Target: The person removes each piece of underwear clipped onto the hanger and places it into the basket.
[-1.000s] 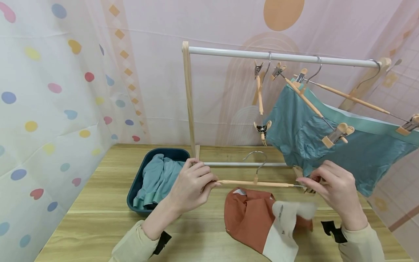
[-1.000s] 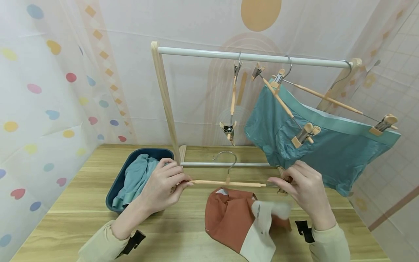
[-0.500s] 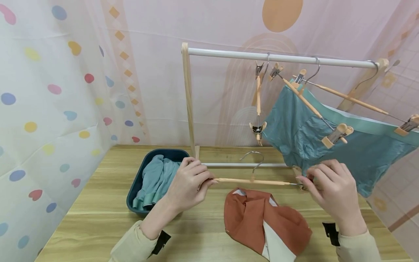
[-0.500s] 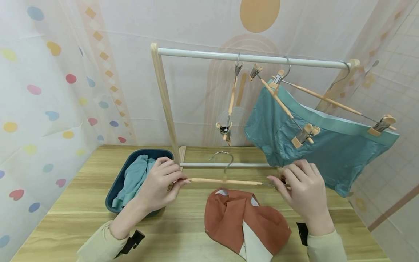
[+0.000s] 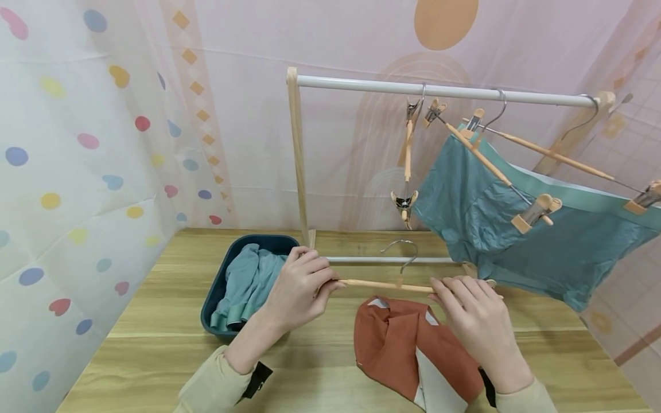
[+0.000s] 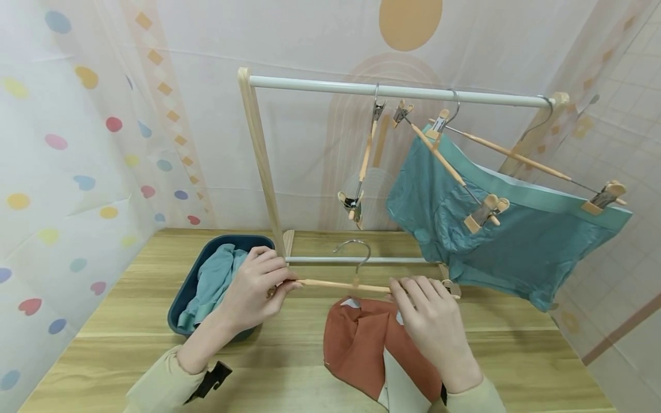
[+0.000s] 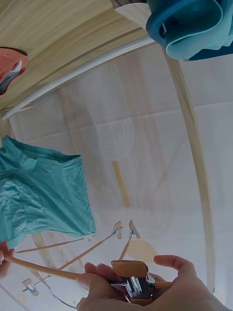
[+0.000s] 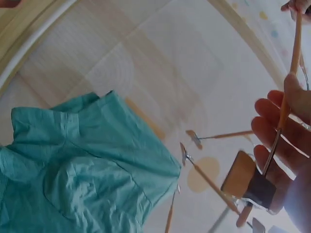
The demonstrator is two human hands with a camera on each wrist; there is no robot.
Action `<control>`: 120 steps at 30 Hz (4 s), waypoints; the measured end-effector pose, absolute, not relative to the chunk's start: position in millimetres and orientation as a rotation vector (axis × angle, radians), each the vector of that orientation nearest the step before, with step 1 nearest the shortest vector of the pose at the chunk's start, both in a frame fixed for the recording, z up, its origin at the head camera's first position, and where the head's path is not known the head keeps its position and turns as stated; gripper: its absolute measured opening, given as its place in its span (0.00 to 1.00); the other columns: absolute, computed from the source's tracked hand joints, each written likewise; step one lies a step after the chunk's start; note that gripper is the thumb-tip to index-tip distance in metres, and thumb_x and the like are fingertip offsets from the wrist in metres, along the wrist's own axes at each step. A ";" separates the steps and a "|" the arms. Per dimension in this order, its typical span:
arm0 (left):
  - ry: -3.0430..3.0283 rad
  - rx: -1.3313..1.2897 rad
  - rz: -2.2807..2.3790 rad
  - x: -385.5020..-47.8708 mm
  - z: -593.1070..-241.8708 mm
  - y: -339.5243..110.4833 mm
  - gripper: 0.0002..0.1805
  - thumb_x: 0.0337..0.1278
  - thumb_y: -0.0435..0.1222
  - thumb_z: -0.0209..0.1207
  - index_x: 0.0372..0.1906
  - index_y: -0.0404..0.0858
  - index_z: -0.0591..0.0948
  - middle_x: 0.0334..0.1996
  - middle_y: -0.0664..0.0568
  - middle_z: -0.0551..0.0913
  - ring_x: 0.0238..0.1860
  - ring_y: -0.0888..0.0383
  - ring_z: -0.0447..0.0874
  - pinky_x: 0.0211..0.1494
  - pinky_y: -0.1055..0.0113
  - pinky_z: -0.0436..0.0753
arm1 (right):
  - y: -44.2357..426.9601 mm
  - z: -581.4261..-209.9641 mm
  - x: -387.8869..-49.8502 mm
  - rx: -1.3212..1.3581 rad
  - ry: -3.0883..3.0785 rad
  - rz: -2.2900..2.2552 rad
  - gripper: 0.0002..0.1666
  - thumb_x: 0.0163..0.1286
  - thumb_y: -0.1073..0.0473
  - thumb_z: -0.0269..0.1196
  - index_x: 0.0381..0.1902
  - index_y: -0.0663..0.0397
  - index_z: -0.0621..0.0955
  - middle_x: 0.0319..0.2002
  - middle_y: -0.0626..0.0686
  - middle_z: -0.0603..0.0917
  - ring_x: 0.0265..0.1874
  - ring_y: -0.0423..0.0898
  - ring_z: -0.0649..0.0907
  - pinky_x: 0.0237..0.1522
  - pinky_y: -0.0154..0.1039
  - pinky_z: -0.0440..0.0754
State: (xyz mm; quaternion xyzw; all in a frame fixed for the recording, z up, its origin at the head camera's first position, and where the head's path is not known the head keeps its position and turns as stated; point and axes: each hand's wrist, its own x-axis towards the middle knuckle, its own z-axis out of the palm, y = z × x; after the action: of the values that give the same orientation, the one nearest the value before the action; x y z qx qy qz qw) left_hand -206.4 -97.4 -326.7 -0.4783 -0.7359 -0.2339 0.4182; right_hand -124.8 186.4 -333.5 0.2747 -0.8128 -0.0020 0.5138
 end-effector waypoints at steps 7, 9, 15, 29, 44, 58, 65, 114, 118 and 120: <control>-1.920 -1.187 -0.684 -210.6 -327.5 -97.7 0.05 0.43 0.35 0.71 0.26 0.41 0.84 0.23 0.57 0.83 0.33 0.59 0.74 0.43 0.60 0.72 | 181.9 -338.8 -123.4 0.669 -1.895 0.061 0.20 0.76 0.66 0.44 0.41 0.62 0.84 0.28 0.58 0.80 0.23 0.51 0.77 0.23 0.42 0.74; -1.949 -1.208 -0.771 -213.0 -326.8 -98.1 0.07 0.44 0.36 0.71 0.30 0.41 0.84 0.27 0.56 0.83 0.37 0.58 0.75 0.44 0.60 0.72 | 180.9 -337.9 -122.7 0.670 -1.843 0.064 0.19 0.73 0.68 0.45 0.39 0.63 0.84 0.27 0.59 0.80 0.22 0.52 0.76 0.22 0.42 0.73; -1.845 -1.126 -1.192 -234.3 -316.7 -101.5 0.26 0.63 0.52 0.54 0.48 0.31 0.78 0.45 0.41 0.80 0.50 0.48 0.76 0.53 0.62 0.76 | 178.5 -331.6 -119.6 0.655 -1.706 0.058 0.19 0.67 0.73 0.45 0.36 0.65 0.84 0.25 0.62 0.79 0.20 0.54 0.76 0.22 0.46 0.74; -2.171 -0.677 -1.391 -295.6 -286.0 -101.1 0.43 0.66 0.38 0.54 0.74 0.32 0.43 0.75 0.39 0.49 0.74 0.44 0.51 0.75 0.49 0.55 | 177.2 -320.5 -112.1 0.574 -1.589 0.054 0.15 0.69 0.71 0.49 0.34 0.64 0.83 0.24 0.62 0.79 0.21 0.57 0.74 0.25 0.47 0.70; -2.303 -0.535 -1.295 -323.6 -294.3 -95.8 0.16 0.69 0.30 0.47 0.58 0.28 0.66 0.49 0.36 0.75 0.48 0.43 0.77 0.47 0.52 0.78 | 189.8 -299.6 -102.5 0.367 -1.550 -0.071 0.11 0.65 0.73 0.56 0.29 0.65 0.85 0.23 0.62 0.81 0.20 0.59 0.75 0.26 0.52 0.72; -2.250 -0.570 -1.209 -328.5 -295.8 -96.4 0.13 0.65 0.27 0.51 0.52 0.27 0.69 0.44 0.35 0.77 0.43 0.42 0.79 0.42 0.52 0.78 | 206.5 -251.3 -100.7 0.076 -1.746 -0.306 0.10 0.68 0.70 0.55 0.36 0.69 0.84 0.27 0.66 0.81 0.26 0.64 0.77 0.30 0.56 0.74; -2.255 -0.584 -1.212 -329.5 -295.6 -97.4 0.13 0.66 0.28 0.50 0.52 0.27 0.69 0.44 0.35 0.77 0.45 0.41 0.79 0.44 0.51 0.79 | 200.5 -222.9 -109.8 0.043 -1.709 -0.348 0.12 0.70 0.70 0.52 0.34 0.70 0.82 0.27 0.68 0.79 0.27 0.65 0.76 0.29 0.56 0.72; -2.244 -0.612 -1.225 -329.6 -296.6 -101.0 0.12 0.66 0.28 0.50 0.52 0.28 0.68 0.45 0.35 0.76 0.49 0.40 0.79 0.47 0.49 0.80 | 177.8 -188.1 -192.4 -0.087 -1.995 -0.277 0.21 0.73 0.69 0.41 0.39 0.75 0.81 0.36 0.68 0.80 0.36 0.64 0.77 0.31 0.55 0.79; -2.249 -0.614 -1.233 -329.0 -296.2 -101.0 0.13 0.67 0.30 0.49 0.53 0.28 0.68 0.46 0.35 0.75 0.49 0.40 0.79 0.47 0.49 0.81 | 179.4 -197.8 -195.6 -0.004 -1.896 -0.307 0.21 0.74 0.69 0.42 0.38 0.73 0.82 0.33 0.67 0.81 0.34 0.62 0.78 0.28 0.53 0.77; -2.251 -0.615 -1.239 -328.7 -296.0 -101.1 0.13 0.67 0.30 0.49 0.53 0.28 0.68 0.46 0.35 0.75 0.49 0.40 0.78 0.46 0.50 0.81 | 180.4 -203.2 -197.3 0.041 -1.855 -0.312 0.20 0.74 0.69 0.44 0.38 0.72 0.83 0.33 0.66 0.81 0.33 0.61 0.78 0.28 0.52 0.78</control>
State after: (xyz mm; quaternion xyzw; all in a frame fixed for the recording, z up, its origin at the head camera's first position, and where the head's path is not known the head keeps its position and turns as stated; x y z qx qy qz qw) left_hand -328.7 -101.1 -296.0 -0.2255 -0.8256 -0.4545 0.2471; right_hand -197.3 180.4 -203.2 0.0177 -0.7966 -0.1339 0.5893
